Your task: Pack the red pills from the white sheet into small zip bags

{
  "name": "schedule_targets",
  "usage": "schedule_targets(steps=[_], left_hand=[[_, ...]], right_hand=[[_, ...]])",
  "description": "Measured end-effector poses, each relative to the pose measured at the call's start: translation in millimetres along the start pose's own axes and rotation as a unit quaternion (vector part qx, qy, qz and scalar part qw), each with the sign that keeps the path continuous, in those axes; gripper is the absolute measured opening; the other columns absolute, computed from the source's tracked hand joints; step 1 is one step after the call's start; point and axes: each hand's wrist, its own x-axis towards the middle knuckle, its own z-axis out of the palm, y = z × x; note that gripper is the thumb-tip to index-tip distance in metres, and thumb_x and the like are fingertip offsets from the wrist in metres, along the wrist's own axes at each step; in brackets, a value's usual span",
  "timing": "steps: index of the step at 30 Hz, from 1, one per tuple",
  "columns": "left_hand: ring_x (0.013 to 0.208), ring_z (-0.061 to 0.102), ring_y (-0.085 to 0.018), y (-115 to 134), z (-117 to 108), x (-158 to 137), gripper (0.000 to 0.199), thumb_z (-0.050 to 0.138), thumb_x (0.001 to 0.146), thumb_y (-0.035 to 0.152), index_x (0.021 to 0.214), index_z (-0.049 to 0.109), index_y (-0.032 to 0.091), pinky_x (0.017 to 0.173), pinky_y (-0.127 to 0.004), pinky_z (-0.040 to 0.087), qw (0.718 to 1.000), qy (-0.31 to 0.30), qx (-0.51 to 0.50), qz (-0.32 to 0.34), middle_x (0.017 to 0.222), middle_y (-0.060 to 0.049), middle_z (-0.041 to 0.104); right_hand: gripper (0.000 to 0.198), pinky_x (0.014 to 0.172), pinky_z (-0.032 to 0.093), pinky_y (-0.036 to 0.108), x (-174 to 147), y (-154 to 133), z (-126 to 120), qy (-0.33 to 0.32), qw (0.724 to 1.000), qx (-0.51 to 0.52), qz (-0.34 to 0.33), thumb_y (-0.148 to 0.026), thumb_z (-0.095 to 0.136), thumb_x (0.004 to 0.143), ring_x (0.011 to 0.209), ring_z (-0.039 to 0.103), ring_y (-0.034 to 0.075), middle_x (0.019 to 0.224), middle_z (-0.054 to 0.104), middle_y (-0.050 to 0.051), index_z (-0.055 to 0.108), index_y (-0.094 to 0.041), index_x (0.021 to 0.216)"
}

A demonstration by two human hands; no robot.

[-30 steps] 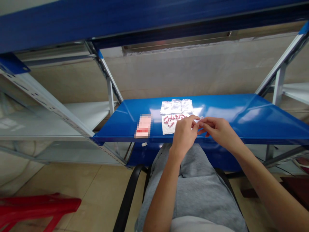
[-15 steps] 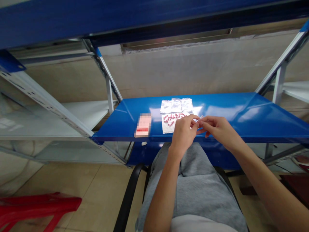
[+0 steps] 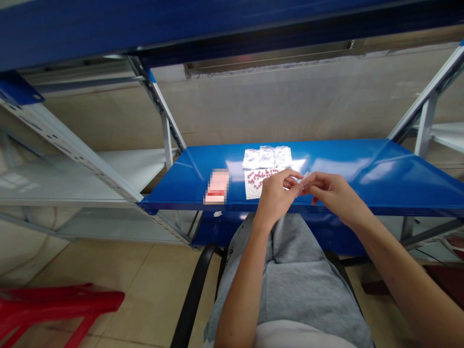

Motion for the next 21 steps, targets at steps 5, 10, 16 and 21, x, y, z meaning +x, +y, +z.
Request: schedule_targets(steps=[5, 10, 16, 21], left_hand=[[0.070, 0.069, -0.011, -0.7, -2.2, 0.3, 0.008, 0.070, 0.089, 0.015, 0.095, 0.073, 0.018, 0.068, -0.021, 0.056, 1.000, 0.004, -0.006, -0.004, 0.077, 0.000, 0.071], [0.070, 0.068, -0.010, 1.0, -4.5, -0.7, 0.013, 0.068, 0.087, 0.008, 0.094, 0.073, 0.017, 0.067, -0.020, 0.054, 1.000, 0.011, -0.005, -0.004, 0.077, 0.001, 0.070], [0.069, 0.068, -0.010, 1.7, -3.2, -1.5, 0.009, 0.070, 0.087, 0.011, 0.094, 0.073, 0.017, 0.069, -0.021, 0.055, 1.000, 0.002, -0.017, -0.004, 0.075, 0.001, 0.069], [0.070, 0.068, -0.010, 1.8, -3.3, -1.8, 0.011, 0.070, 0.087, 0.010, 0.094, 0.073, 0.018, 0.071, -0.022, 0.055, 1.000, 0.006, -0.011, -0.004, 0.075, 0.001, 0.069]], right_hand=[[0.024, 0.051, 0.051, 0.024, -2.5, -5.6, 2.8, -0.009, 1.000, 0.003, 0.002, -0.041, 0.072, 0.079, 0.064, 0.070, 0.017, 0.084, 0.077, 0.007, 0.074, -0.019, 0.087], [0.041, 0.051, 0.050, 0.023, -2.9, -6.9, 4.2, -0.022, 0.999, 0.018, 0.014, -0.059, 0.075, 0.080, 0.077, 0.074, 0.022, 0.092, 0.079, 0.010, 0.077, -0.019, 0.091], [0.046, 0.051, 0.050, 0.024, -0.8, -1.0, 2.7, -0.023, 1.000, 0.012, 0.009, -0.065, 0.075, 0.079, 0.074, 0.074, 0.022, 0.083, 0.077, 0.009, 0.071, -0.019, 0.085], [0.044, 0.051, 0.049, 0.024, -0.7, -0.1, 2.3, -0.029, 0.999, 0.012, 0.007, -0.064, 0.072, 0.082, 0.074, 0.075, 0.022, 0.082, 0.077, 0.008, 0.069, -0.020, 0.084]])
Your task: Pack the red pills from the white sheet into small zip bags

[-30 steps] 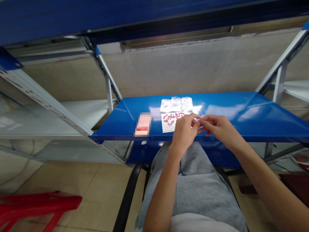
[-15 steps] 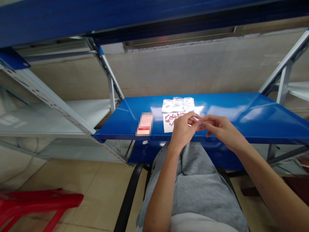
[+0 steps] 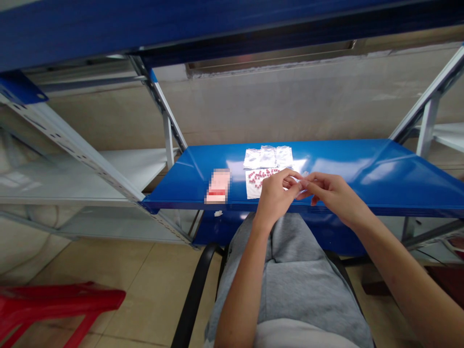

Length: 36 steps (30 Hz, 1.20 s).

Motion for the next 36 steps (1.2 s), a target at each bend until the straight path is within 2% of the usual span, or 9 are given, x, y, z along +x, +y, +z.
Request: schedule_targets(steps=[6, 13, 17, 21, 25, 30, 36], left_hand=[[0.072, 0.069, -0.011, -3, -2, 0, 0.016, 0.067, 0.085, 0.008, 0.096, 0.073, 0.018, 0.073, -0.023, 0.055, 1.000, 0.006, 0.014, -0.002, 0.076, 0.001, 0.070], [0.073, 0.066, -0.011, 4, 1, -3, 0.023, 0.060, 0.083, 0.003, 0.097, 0.067, 0.020, 0.069, -0.021, 0.052, 0.997, 0.035, 0.063, 0.016, 0.077, 0.003, 0.068], [0.075, 0.063, -0.012, 8, 0, -4, 0.022, 0.055, 0.085, 0.003, 0.095, 0.060, 0.022, 0.069, -0.022, 0.049, 0.989, 0.078, 0.111, 0.060, 0.081, 0.002, 0.065], [0.081, 0.060, -0.013, 10, -9, -5, 0.022, 0.051, 0.087, 0.001, 0.089, 0.058, 0.022, 0.072, -0.023, 0.048, 0.972, 0.121, 0.181, 0.094, 0.087, 0.000, 0.063], [0.088, 0.062, -0.015, 11, -10, -7, 0.027, 0.049, 0.091, 0.002, 0.082, 0.067, 0.020, 0.083, -0.028, 0.051, 0.962, 0.088, 0.243, 0.090, 0.092, -0.003, 0.061], [0.098, 0.067, -0.018, 10, -2, -7, 0.035, 0.049, 0.092, 0.003, 0.095, 0.078, 0.023, 0.095, -0.031, 0.053, 0.963, 0.045, 0.256, 0.065, 0.106, -0.006, 0.068], [0.091, 0.071, -0.019, 4, -3, -5, 0.029, 0.058, 0.091, 0.005, 0.101, 0.080, 0.021, 0.091, -0.031, 0.055, 0.967, 0.003, 0.242, 0.073, 0.100, -0.005, 0.078]], right_hand=[[0.042, 0.051, 0.049, 0.025, 2, 5, 1, 0.004, 1.000, -0.018, -0.012, -0.061, 0.070, 0.083, 0.072, 0.074, 0.022, 0.081, 0.076, 0.008, 0.067, -0.019, 0.081], [0.033, 0.053, 0.049, 0.025, -1, 5, 5, 0.009, 0.998, -0.062, -0.028, -0.050, 0.062, 0.093, 0.067, 0.069, 0.018, 0.073, 0.073, 0.006, 0.065, -0.020, 0.079], [0.027, 0.056, 0.047, 0.026, -4, 0, 7, 0.017, 0.992, -0.113, -0.051, -0.039, 0.058, 0.093, 0.060, 0.064, 0.016, 0.066, 0.071, 0.003, 0.062, -0.020, 0.073], [0.023, 0.057, 0.045, 0.027, -7, -4, 12, 0.027, 0.988, -0.146, -0.041, -0.033, 0.058, 0.087, 0.055, 0.062, 0.016, 0.058, 0.067, 0.001, 0.058, -0.022, 0.068], [0.021, 0.056, 0.044, 0.027, -8, -8, 17, 0.044, 0.985, -0.165, -0.024, -0.029, 0.055, 0.083, 0.053, 0.062, 0.016, 0.056, 0.065, 0.000, 0.055, -0.022, 0.063], [0.028, 0.059, 0.043, 0.029, -8, -8, 16, 0.072, 0.980, -0.181, -0.033, -0.034, 0.054, 0.086, 0.053, 0.062, 0.017, 0.055, 0.065, 0.001, 0.055, -0.022, 0.062], [0.029, 0.058, 0.044, 0.029, -8, -5, 18, 0.064, 0.984, -0.161, -0.032, -0.041, 0.056, 0.089, 0.053, 0.062, 0.017, 0.057, 0.065, 0.002, 0.056, -0.022, 0.066]])
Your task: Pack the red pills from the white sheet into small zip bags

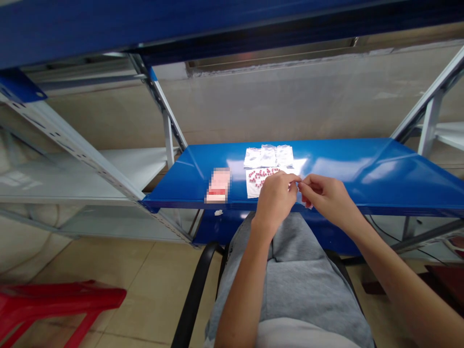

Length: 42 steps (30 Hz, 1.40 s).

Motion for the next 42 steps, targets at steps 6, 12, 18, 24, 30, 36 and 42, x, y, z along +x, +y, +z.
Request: schedule_targets(steps=[6, 12, 18, 24, 30, 36, 42], left_hand=[[0.092, 0.072, -0.019, -4, -6, 2, 0.032, 0.058, 0.090, 0.003, 0.100, 0.081, 0.022, 0.091, -0.031, 0.055, 1.000, 0.002, -0.006, -0.018, 0.100, -0.003, 0.080], [0.096, 0.069, -0.021, -2, -14, 0, 0.035, 0.052, 0.092, 0.004, 0.091, 0.083, 0.020, 0.092, -0.033, 0.054, 0.997, -0.010, 0.074, -0.022, 0.100, -0.007, 0.073], [0.091, 0.067, -0.019, 0, -17, -1, 0.037, 0.050, 0.091, 0.001, 0.087, 0.081, 0.020, 0.086, -0.030, 0.052, 0.991, -0.106, 0.063, 0.047, 0.091, -0.005, 0.072], [0.081, 0.068, -0.018, 2, -20, -1, 0.027, 0.055, 0.093, 0.007, 0.095, 0.079, 0.020, 0.082, -0.030, 0.052, 0.995, -0.087, 0.044, 0.018, 0.083, -0.005, 0.076], [0.080, 0.071, -0.016, -7, -21, 1, 0.016, 0.075, 0.088, 0.017, 0.103, 0.079, 0.019, 0.081, -0.030, 0.054, 0.998, -0.023, -0.051, -0.038, 0.089, -0.004, 0.078], [0.081, 0.072, -0.016, -13, -26, 2, 0.019, 0.085, 0.081, 0.025, 0.099, 0.080, 0.020, 0.080, -0.030, 0.057, 0.992, 0.016, -0.081, -0.091, 0.087, -0.003, 0.078], [0.080, 0.072, -0.017, -19, -29, 2, 0.022, 0.086, 0.079, 0.027, 0.099, 0.081, 0.019, 0.077, -0.029, 0.058, 0.991, 0.006, -0.098, -0.093, 0.088, -0.005, 0.079]], right_hand=[[0.027, 0.059, 0.045, 0.029, 0, -1, 0, -0.005, 1.000, -0.004, -0.022, -0.039, 0.055, 0.088, 0.055, 0.063, 0.017, 0.061, 0.067, 0.002, 0.058, -0.021, 0.068], [0.028, 0.056, 0.036, 0.028, -1, -4, 1, 0.029, 0.995, -0.087, -0.034, -0.034, 0.055, 0.085, 0.051, 0.054, 0.015, 0.052, 0.060, 0.001, 0.053, -0.022, 0.060], [0.036, 0.055, 0.033, 0.028, -3, -3, 0, 0.061, 0.990, -0.120, -0.043, -0.039, 0.054, 0.089, 0.052, 0.053, 0.014, 0.051, 0.058, 0.001, 0.053, -0.021, 0.058], [0.047, 0.056, 0.036, 0.029, -3, -5, -1, 0.048, 0.993, -0.098, -0.048, -0.047, 0.049, 0.098, 0.049, 0.054, 0.015, 0.051, 0.059, 0.001, 0.051, -0.022, 0.058], [0.030, 0.065, 0.048, 0.032, 13, 22, -11, 0.178, 0.981, -0.072, -0.017, -0.051, 0.062, 0.090, 0.078, 0.067, 0.023, 0.092, 0.074, 0.009, 0.067, -0.021, 0.092], [0.048, 0.069, 0.056, 0.031, 23, 58, -15, -0.003, 0.965, 0.210, 0.159, -0.055, 0.074, 0.084, 0.101, 0.073, 0.027, 0.112, 0.076, 0.013, 0.068, -0.023, 0.119], [0.041, 0.063, 0.057, 0.026, 20, 66, 8, -0.087, 0.907, 0.364, 0.193, -0.049, 0.090, 0.070, 0.076, 0.071, 0.017, 0.096, 0.077, 0.009, 0.075, -0.020, 0.095]])
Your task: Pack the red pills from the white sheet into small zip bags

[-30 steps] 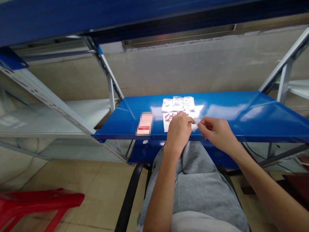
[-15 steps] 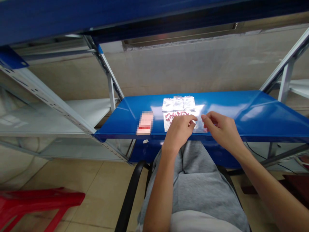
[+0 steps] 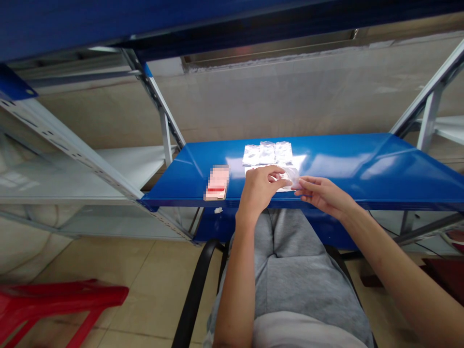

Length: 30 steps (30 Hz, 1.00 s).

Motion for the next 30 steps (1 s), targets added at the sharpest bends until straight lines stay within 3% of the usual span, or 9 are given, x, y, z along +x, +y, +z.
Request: schedule_targets(steps=[5, 13, 19, 24, 27, 30], left_hand=[[0.079, 0.072, -0.016, -5, -2, 1, 0.025, 0.087, 0.076, 0.022, 0.099, 0.081, 0.018, 0.075, -0.028, 0.057, 1.000, -0.009, 0.012, -0.008, 0.091, -0.005, 0.080], [0.076, 0.072, -0.015, -10, -5, 1, 0.026, 0.088, 0.074, 0.019, 0.099, 0.080, 0.018, 0.075, -0.027, 0.057, 0.999, -0.028, 0.020, -0.008, 0.091, -0.004, 0.080], [0.074, 0.071, -0.015, -13, -7, 0, 0.025, 0.088, 0.074, 0.022, 0.098, 0.080, 0.018, 0.075, -0.027, 0.057, 0.999, -0.030, 0.030, -0.010, 0.090, -0.004, 0.079], [0.078, 0.071, -0.014, -24, -17, -1, 0.028, 0.081, 0.081, 0.023, 0.108, 0.079, 0.022, 0.073, -0.025, 0.056, 0.999, -0.031, 0.008, -0.001, 0.095, -0.003, 0.078], [0.079, 0.070, -0.014, -36, -29, 0, 0.039, 0.080, 0.081, 0.024, 0.120, 0.075, 0.025, 0.073, -0.024, 0.055, 1.000, 0.018, 0.006, 0.000, 0.098, -0.002, 0.076], [0.076, 0.068, -0.012, -46, -39, -1, 0.043, 0.079, 0.081, 0.023, 0.124, 0.073, 0.024, 0.072, -0.023, 0.053, 0.997, 0.079, 0.023, -0.004, 0.094, -0.001, 0.074]], right_hand=[[0.038, 0.057, 0.054, 0.021, 5, 4, -1, 0.015, 0.999, 0.037, -0.019, -0.044, 0.096, 0.061, 0.060, 0.060, 0.010, 0.077, 0.072, 0.003, 0.074, -0.019, 0.078], [0.035, 0.058, 0.058, 0.023, 4, 5, -3, 0.010, 0.998, 0.058, 0.025, -0.037, 0.095, 0.065, 0.071, 0.072, 0.015, 0.085, 0.076, 0.004, 0.073, -0.020, 0.087], [0.039, 0.060, 0.059, 0.021, 7, 8, -2, 0.010, 0.999, 0.051, -0.013, -0.036, 0.099, 0.056, 0.066, 0.069, 0.012, 0.078, 0.074, 0.002, 0.073, -0.020, 0.081], [0.044, 0.063, 0.061, 0.026, 12, -8, -8, 0.027, 0.998, -0.023, -0.052, -0.046, 0.098, 0.055, 0.070, 0.070, 0.015, 0.080, 0.075, 0.003, 0.071, -0.021, 0.080], [0.043, 0.064, 0.060, 0.028, 23, -29, -12, 0.024, 0.989, -0.106, -0.099, -0.048, 0.096, 0.059, 0.070, 0.071, 0.017, 0.077, 0.074, 0.003, 0.070, -0.021, 0.080], [0.035, 0.065, 0.058, 0.030, 41, -54, -9, -0.006, 0.960, -0.233, -0.156, -0.045, 0.090, 0.066, 0.067, 0.072, 0.019, 0.071, 0.072, 0.003, 0.070, -0.019, 0.078]])
